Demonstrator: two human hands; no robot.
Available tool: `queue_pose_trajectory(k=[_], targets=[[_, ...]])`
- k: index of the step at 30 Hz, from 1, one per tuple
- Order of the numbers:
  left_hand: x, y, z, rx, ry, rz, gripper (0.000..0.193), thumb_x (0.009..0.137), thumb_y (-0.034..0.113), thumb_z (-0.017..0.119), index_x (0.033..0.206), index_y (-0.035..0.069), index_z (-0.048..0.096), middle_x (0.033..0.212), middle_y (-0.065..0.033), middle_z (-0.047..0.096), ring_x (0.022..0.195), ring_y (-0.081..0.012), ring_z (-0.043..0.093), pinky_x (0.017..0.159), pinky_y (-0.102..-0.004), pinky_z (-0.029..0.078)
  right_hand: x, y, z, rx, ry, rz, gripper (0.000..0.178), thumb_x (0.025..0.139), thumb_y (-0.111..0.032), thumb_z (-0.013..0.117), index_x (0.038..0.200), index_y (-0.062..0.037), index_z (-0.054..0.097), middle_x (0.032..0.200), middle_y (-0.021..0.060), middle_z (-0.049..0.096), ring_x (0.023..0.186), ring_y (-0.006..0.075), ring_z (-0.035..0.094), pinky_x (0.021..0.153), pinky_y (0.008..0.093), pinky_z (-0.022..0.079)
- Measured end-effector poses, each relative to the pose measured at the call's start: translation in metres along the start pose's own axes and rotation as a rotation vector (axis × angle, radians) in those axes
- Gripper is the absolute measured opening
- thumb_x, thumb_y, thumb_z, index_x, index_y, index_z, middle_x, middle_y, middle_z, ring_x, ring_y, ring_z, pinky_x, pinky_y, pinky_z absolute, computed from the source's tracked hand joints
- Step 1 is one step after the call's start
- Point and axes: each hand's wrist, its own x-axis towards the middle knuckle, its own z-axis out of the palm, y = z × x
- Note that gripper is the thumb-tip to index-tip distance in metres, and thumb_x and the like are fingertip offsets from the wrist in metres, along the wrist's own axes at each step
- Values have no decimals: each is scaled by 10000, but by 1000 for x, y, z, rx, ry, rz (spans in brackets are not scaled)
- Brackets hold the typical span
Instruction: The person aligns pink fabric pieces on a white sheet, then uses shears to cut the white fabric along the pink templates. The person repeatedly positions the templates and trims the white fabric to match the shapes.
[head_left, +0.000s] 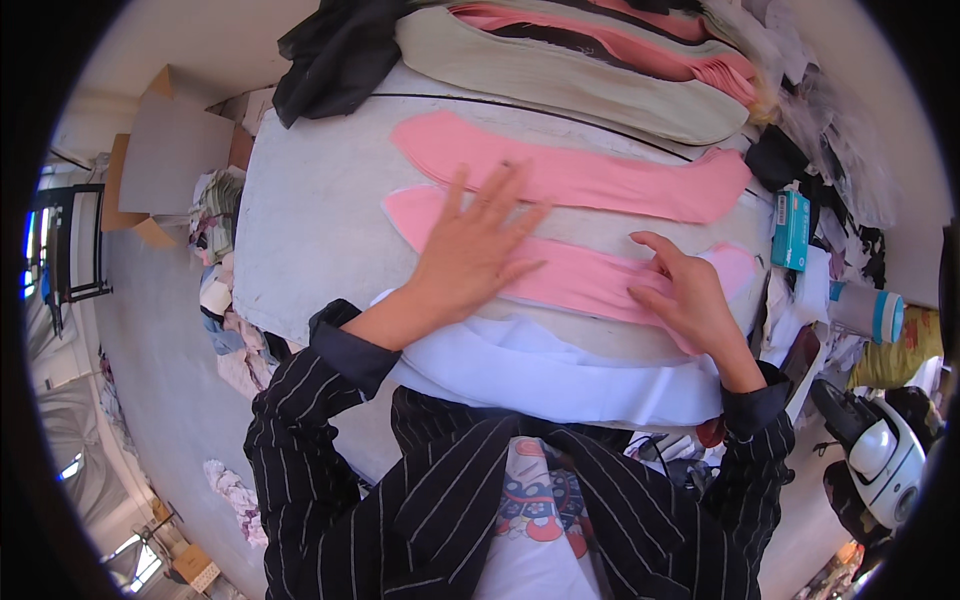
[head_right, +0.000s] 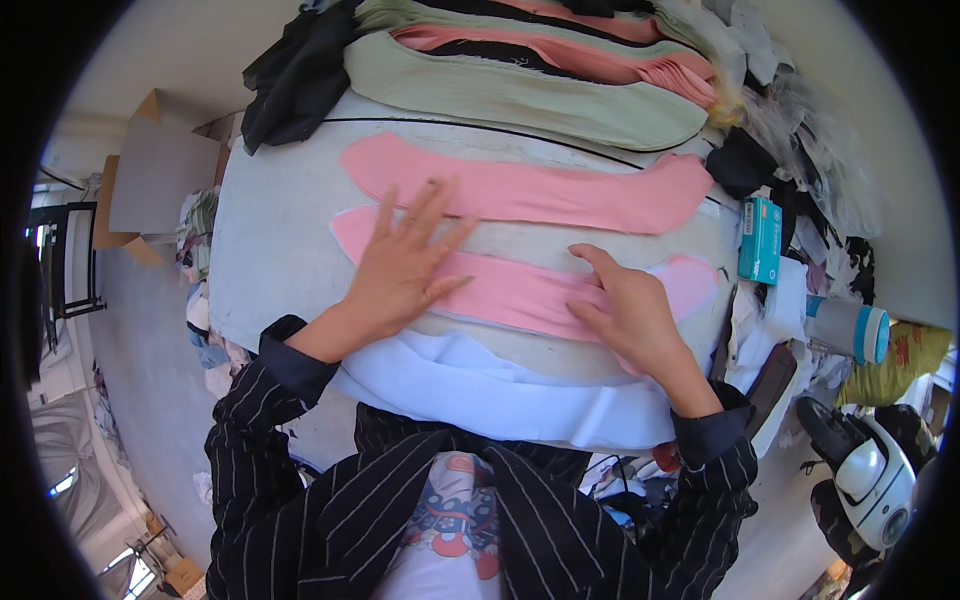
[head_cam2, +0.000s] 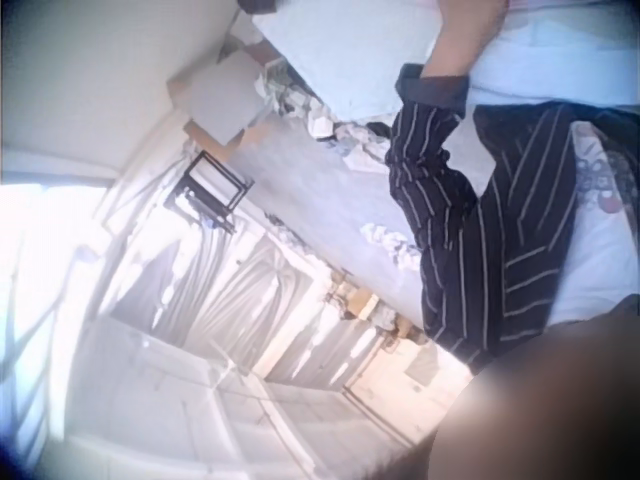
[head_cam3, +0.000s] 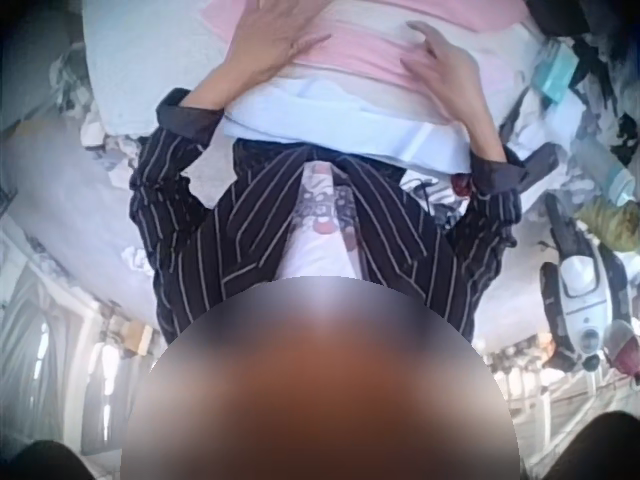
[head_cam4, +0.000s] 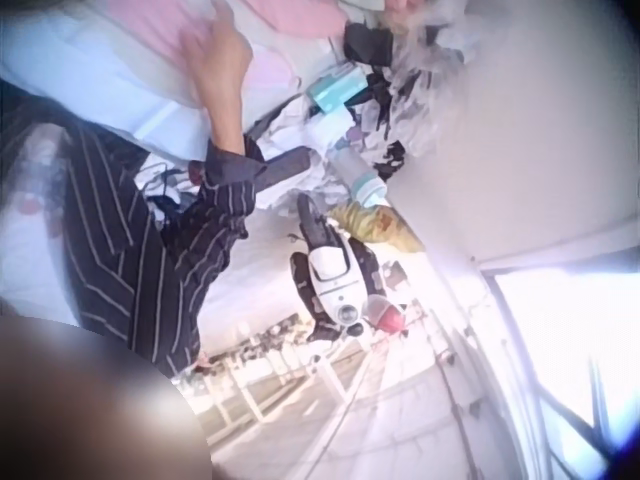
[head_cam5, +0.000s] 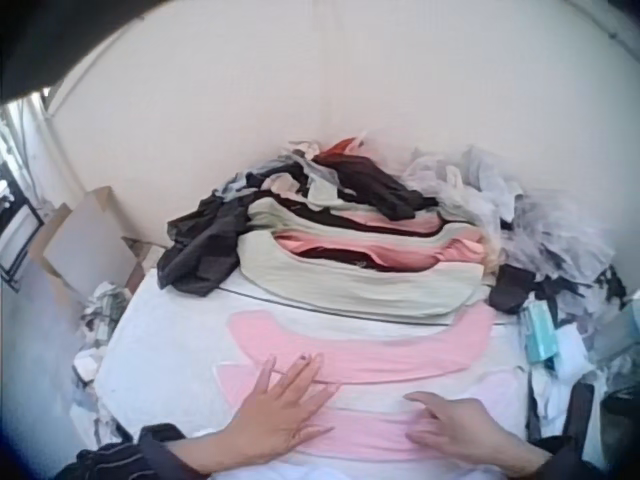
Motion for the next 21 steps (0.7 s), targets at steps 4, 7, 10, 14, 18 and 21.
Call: queue_pose_trajectory(k=[4,7,10,14,18,21], targets=[[9,12,19,-58,-90,151,687,894,500,545,1476,167,399,1601,-124,203,1478,-289,192,1186,-559,67,-3,2,-9,5,-10,15,560,762,-169,747,1281,-102,549,807,147,658,743,339,651,687,385,512],[10,10,21,-70,-113,139,702,885,515,548,1476,166,399,1606,-120,193,1479,-287,189,1189,-551,63,-11,15,-21,3,28,64,561,750,-143,753,1274,-92,557,784,125,655,724,313,649,679,371,513],[11,12,19,-65,-119,139,723,873,528,558,1477,164,398,1607,-124,188,1479,-291,187,1190,-547,61,-15,26,-26,-11,75,69,557,740,-110,755,1263,-76,569,767,117,645,706,291,644,659,366,505],[16,24,6,-90,-122,124,762,856,525,586,1482,143,382,1600,-150,195,1477,-307,187,1187,-554,63,-13,31,-24,-25,102,45,556,747,-111,745,1271,-72,565,759,118,638,700,288,640,642,369,497],[41,57,13,-155,-74,298,784,856,514,600,1488,116,361,1590,-169,209,1477,-318,185,1183,-565,60,-12,32,-20,-16,115,55,553,752,-113,737,1275,-77,561,754,113,636,702,286,640,644,367,495],[54,75,49,-170,-64,358,755,902,541,531,1488,100,352,1585,-168,220,1479,-303,178,1192,-549,32,-11,32,-18,13,111,71,563,746,-126,746,1276,-83,561,767,108,649,709,291,644,649,368,496]])
